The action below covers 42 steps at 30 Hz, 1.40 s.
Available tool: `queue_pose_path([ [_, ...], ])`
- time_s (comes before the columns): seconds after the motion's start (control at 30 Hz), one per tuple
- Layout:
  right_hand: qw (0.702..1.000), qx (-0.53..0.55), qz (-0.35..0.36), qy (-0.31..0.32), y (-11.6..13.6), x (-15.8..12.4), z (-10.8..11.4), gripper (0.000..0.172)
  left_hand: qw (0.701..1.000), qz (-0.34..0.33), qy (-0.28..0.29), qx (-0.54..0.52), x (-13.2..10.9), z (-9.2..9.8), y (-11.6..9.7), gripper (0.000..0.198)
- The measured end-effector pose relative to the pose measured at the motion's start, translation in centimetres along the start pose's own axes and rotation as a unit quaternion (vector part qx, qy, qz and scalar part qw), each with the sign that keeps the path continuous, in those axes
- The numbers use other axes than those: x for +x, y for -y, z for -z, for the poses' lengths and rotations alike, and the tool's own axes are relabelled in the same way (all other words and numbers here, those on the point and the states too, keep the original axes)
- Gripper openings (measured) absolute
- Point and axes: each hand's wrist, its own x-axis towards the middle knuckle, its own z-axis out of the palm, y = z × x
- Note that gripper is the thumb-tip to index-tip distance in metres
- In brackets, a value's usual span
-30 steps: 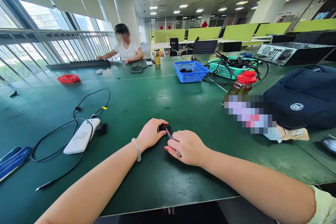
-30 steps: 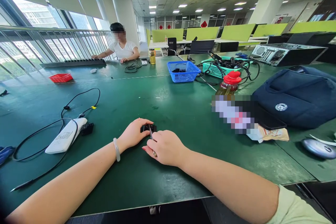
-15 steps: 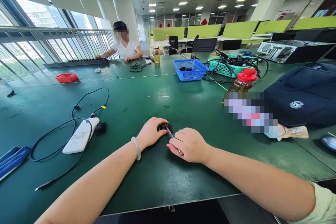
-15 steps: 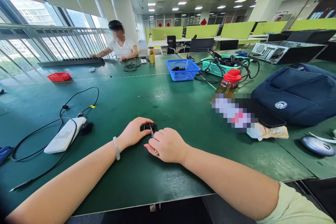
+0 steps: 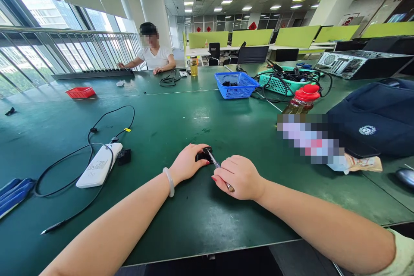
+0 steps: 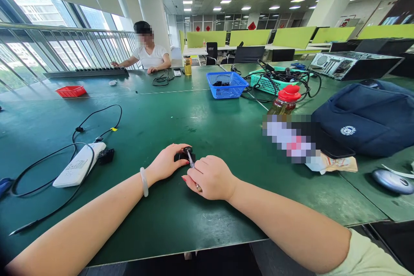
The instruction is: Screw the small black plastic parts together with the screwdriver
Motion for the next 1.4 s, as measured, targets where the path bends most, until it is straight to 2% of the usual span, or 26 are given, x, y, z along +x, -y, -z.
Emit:
queue_pose_path([
  [0.1,0.999,0.01,-0.037,-0.009,-0.2,0.1,0.2,0.034,1.0,0.007,0.002,0.001,-0.1,0.0,0.0,0.047],
  [0.2,0.989,0.079,-0.128,0.002,-0.8,0.1,0.4,0.03,1.0,0.009,0.007,0.008,-0.1,-0.1,0.1,0.052],
  [0.27,0.96,0.152,-0.235,0.004,-1.3,0.1,0.5,0.028,1.0,0.006,0.012,0.012,0.0,-0.1,0.2,0.053],
  [0.33,0.913,0.211,-0.349,-0.016,-2.0,0.0,0.6,0.031,1.0,0.005,0.017,0.017,0.0,-0.1,0.2,0.053],
  [0.43,0.856,0.264,-0.44,-0.063,-2.9,-0.3,0.5,0.033,0.999,0.005,0.022,0.026,0.0,0.0,0.2,0.052],
  [0.5,0.841,0.299,-0.445,-0.074,-3.2,-0.4,0.6,0.028,0.999,0.004,0.021,0.029,0.0,0.0,0.2,0.053],
  [0.57,0.841,0.322,-0.43,-0.062,-3.2,-0.4,0.7,0.025,0.999,0.002,0.018,0.029,0.0,-0.1,0.2,0.053],
  [0.83,0.884,0.292,-0.354,0.087,-2.2,0.1,0.5,0.012,0.999,-0.02,0.016,0.032,-0.1,-0.3,0.2,0.06],
  [0.97,0.902,0.264,-0.323,0.115,-1.9,0.2,0.2,0.008,0.999,-0.018,0.022,0.032,0.0,-0.3,0.1,0.058],
  [1.03,0.911,0.255,-0.309,0.102,-1.9,0.3,0.4,0.008,0.999,-0.015,0.017,0.034,0.0,-0.3,0.1,0.058],
  [1.1,0.914,0.248,-0.317,0.056,-2.1,0.4,1.0,0.01,0.999,-0.013,0.009,0.036,-0.1,-0.2,0.1,0.06],
  [1.17,0.904,0.246,-0.349,-0.001,-2.4,0.4,1.6,0.017,0.999,-0.011,0.004,0.037,-0.1,-0.2,0.2,0.061],
  [1.23,0.889,0.256,-0.377,-0.031,-2.9,0.3,2.1,0.023,0.999,-0.006,0.007,0.037,-0.2,-0.3,0.2,0.061],
  [1.4,0.889,0.289,-0.355,-0.004,-3.4,0.0,1.9,0.022,0.999,-0.003,0.006,0.038,-0.1,-0.4,0.3,0.059],
])
